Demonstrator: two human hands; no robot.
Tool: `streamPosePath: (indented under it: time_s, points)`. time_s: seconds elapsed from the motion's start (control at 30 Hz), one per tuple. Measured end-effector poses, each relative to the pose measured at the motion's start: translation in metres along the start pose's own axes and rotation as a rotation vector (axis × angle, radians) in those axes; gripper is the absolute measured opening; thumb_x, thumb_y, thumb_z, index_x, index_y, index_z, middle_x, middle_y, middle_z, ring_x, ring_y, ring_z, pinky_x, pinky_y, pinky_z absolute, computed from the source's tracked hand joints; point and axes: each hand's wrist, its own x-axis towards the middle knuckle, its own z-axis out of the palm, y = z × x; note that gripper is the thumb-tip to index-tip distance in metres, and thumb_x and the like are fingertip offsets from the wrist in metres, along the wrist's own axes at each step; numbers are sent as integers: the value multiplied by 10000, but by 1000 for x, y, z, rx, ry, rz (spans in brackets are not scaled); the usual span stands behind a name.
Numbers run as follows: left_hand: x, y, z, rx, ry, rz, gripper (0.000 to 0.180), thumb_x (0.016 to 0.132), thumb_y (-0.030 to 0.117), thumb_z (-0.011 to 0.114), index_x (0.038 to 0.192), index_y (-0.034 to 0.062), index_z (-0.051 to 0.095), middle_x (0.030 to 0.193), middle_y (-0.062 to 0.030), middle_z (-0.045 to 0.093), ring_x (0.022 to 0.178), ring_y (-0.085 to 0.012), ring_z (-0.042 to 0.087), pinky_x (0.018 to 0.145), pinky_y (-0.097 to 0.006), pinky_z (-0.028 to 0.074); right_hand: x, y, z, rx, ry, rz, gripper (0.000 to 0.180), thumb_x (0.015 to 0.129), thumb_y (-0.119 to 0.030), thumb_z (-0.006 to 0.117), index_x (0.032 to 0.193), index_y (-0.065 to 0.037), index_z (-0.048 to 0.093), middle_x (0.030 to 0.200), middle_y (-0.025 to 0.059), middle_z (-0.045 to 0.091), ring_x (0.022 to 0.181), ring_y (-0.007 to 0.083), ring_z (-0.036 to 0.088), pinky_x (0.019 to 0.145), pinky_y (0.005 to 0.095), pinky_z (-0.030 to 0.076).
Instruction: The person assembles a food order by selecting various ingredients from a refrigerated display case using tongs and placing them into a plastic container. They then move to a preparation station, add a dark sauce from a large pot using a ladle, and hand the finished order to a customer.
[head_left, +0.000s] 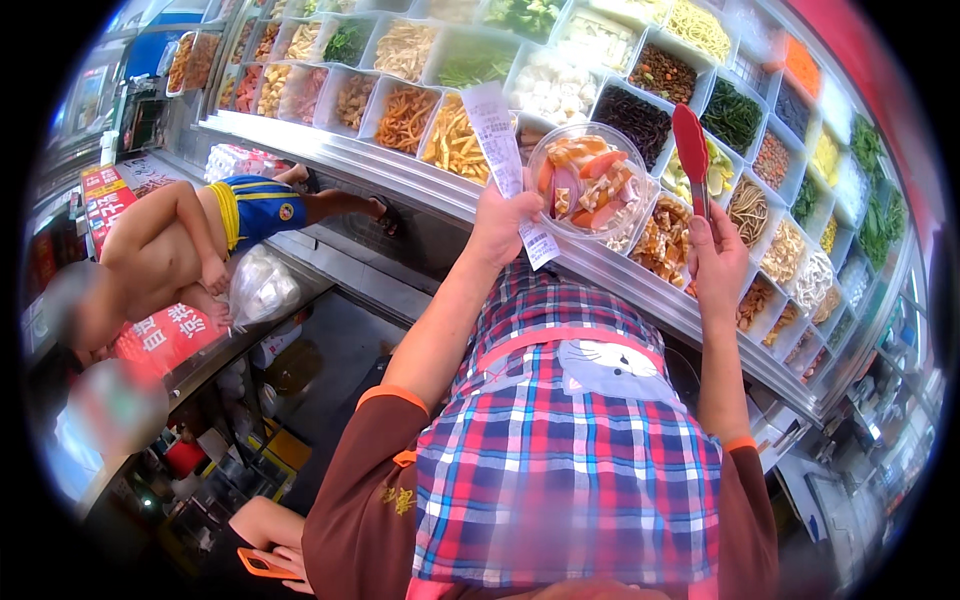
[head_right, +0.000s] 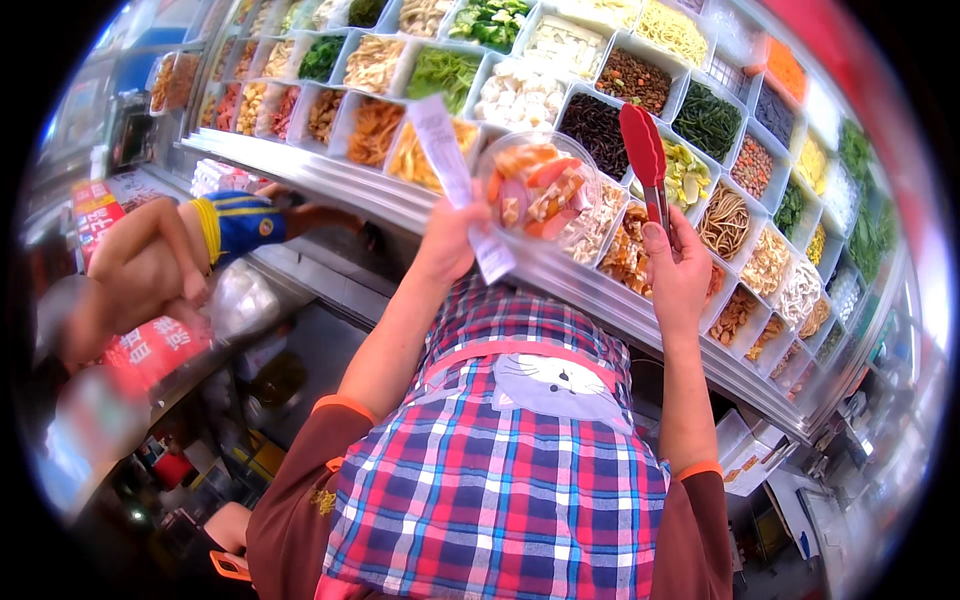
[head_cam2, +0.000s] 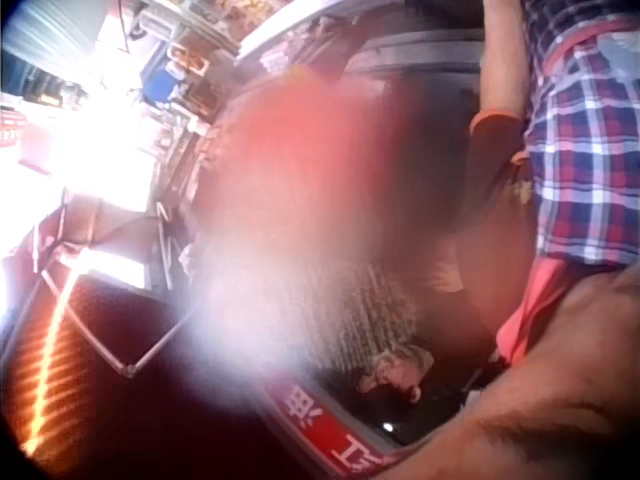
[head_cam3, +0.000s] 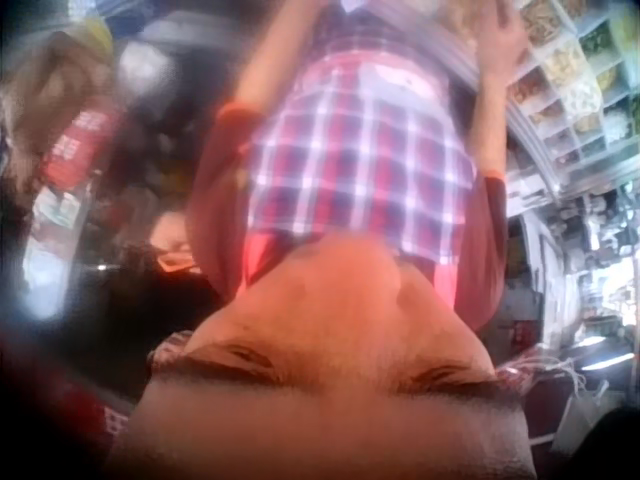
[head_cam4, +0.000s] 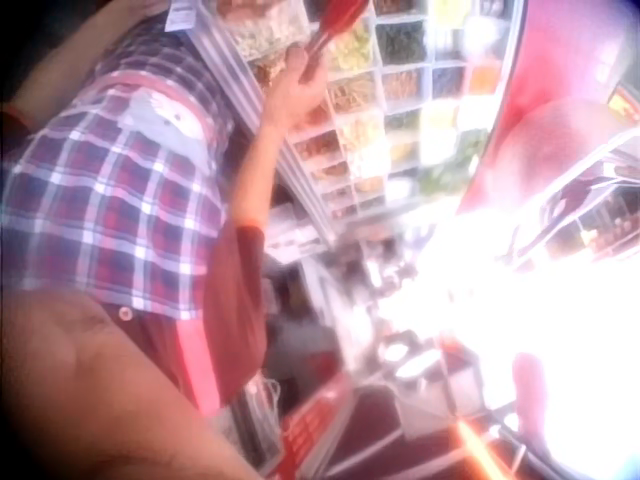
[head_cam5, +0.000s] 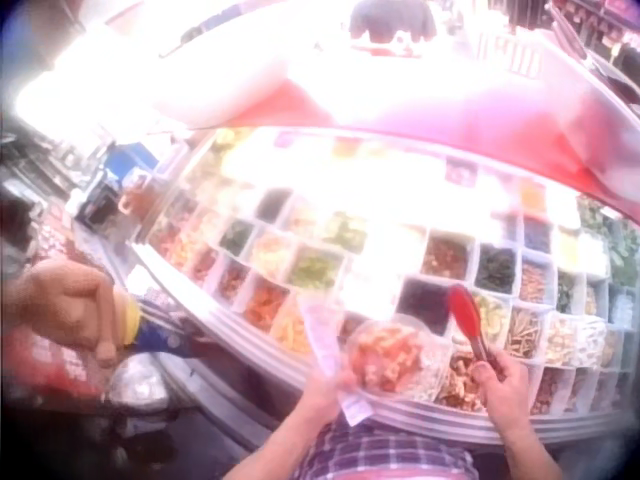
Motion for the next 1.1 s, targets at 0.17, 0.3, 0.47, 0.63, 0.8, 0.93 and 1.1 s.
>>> streamPosePath:
  time_s: [0.17, 0.3, 0.47, 0.63, 0.8, 0.93, 1.1]
  points:
    - [-12, 19, 22, 49, -58, -22, 186, 777, -58, 653, 893, 58, 565, 777, -4, 525, 672, -126, 536, 645, -266, 454, 1, 7, 12, 181, 31, 76, 442, 1053, -282, 639, 1368, 26, 593, 811, -24, 580, 508, 17, 431, 438, 194, 314]
    - [-18, 29, 41, 71, -21, -50, 179, 790, -55, 649, 881, 66, 554, 784, -2, 521, 680, -124, 534, 650, -263, 446, 0, 3, 23, 269, 35, 110, 426, 1062, -315, 616, 1338, 10, 605, 799, -22, 577, 480, 27, 416, 419, 197, 301]
    - [-11, 42, 58, 121, -70, -57, 187, 796, -51, 654, 906, 65, 558, 806, -5, 536, 692, -123, 543, 655, -269, 457, 3, -8, 23, 336, 71, 102, 411, 1065, -329, 606, 1309, 1, 613, 801, -20, 570, 485, 30, 420, 422, 200, 295]
    - [-15, 54, 61, 145, -98, -14, 178, 818, -46, 651, 967, 43, 608, 826, -8, 587, 716, -124, 574, 687, -269, 480, -7, -9, 19, 321, 110, 88, 321, 1064, -319, 610, 1185, -23, 623, 800, -21, 565, 490, 31, 427, 422, 200, 301]
    - [-24, 68, 64, 126, -69, 13, 179, 819, -49, 645, 965, 45, 602, 824, -3, 577, 705, -120, 571, 659, -262, 470, -11, -7, 15, 317, 108, 84, 328, 1062, -323, 613, 1187, -20, 628, 800, -22, 565, 487, 31, 427, 420, 201, 301]
    - [-40, 58, 61, 127, -13, 35, 184, 807, -58, 636, 943, 56, 587, 811, 5, 556, 693, -116, 563, 640, -262, 463, -12, -1, 11, 285, 64, 110, 388, 1065, -292, 615, 1326, -4, 618, 788, -22, 555, 484, 21, 426, 420, 196, 318]
    - [-50, 54, 58, 73, -18, 61, 219, 789, -47, 675, 961, 42, 574, 818, -10, 557, 697, -117, 554, 650, -268, 464, -6, -11, 21, 300, -15, 97, 409, 1069, -290, 608, 1357, 0, 608, 808, -27, 568, 499, 17, 437, 436, 191, 335]
